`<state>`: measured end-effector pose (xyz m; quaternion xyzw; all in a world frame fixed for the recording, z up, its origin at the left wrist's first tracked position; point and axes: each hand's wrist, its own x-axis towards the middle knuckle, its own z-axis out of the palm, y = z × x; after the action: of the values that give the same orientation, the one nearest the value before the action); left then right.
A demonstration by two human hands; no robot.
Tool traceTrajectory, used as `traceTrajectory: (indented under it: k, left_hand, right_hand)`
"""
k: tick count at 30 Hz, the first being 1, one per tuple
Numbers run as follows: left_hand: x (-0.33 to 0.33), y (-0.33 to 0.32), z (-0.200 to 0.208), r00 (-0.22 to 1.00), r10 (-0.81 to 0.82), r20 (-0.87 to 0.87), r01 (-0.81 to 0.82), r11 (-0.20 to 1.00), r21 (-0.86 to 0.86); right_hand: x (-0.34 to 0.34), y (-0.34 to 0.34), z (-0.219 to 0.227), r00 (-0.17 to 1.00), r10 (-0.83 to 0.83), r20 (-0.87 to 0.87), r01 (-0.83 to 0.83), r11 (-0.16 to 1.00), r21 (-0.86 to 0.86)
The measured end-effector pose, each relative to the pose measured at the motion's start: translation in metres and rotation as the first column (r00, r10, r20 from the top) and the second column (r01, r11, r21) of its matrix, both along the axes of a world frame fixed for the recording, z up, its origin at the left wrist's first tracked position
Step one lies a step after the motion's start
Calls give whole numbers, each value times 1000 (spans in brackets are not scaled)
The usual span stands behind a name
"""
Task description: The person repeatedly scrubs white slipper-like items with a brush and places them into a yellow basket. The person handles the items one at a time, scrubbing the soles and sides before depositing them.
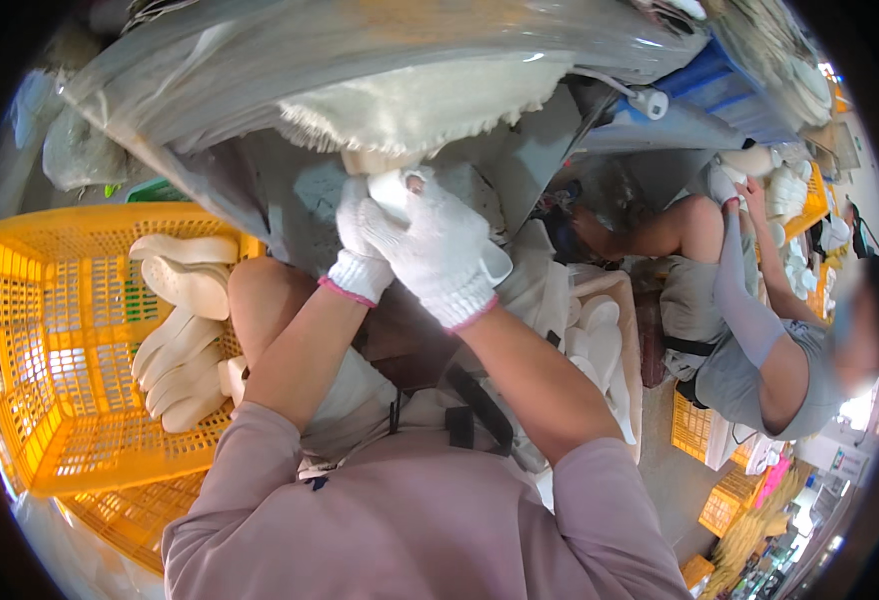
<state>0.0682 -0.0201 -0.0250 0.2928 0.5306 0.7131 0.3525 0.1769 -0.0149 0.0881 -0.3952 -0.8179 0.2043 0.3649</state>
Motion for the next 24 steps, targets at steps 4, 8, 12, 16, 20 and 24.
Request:
traceTrajectory:
  k: [4,8,12,16,20,24]
  left_hand:
    - [-1,13,-7,995,-27,99,30,999,-30]
    - [-9,12,15,887,-121,445,107,993,57]
    - [-13,5,61,442,-149,885,241,970,43]
    - [-15,11,84,636,10,772,90,992,-87]
    - [-6,4,58,439,55,897,68,993,-94]
    - [-6,12,8,166,-722,672,159,692,704]
  right_hand:
    - [-4,10,13,998,64,13,-65,995,71]
    - [-4,21,46,917,392,-70,-380,809,-449]
    - [18,12,44,953,303,1,-259,818,-514]
    - [5,46,27,869,186,-459,-493,235,-838]
    - [25,-13,68,922,386,13,-313,766,-561]
    - [38,-51,78,745,209,634,55,927,-370]
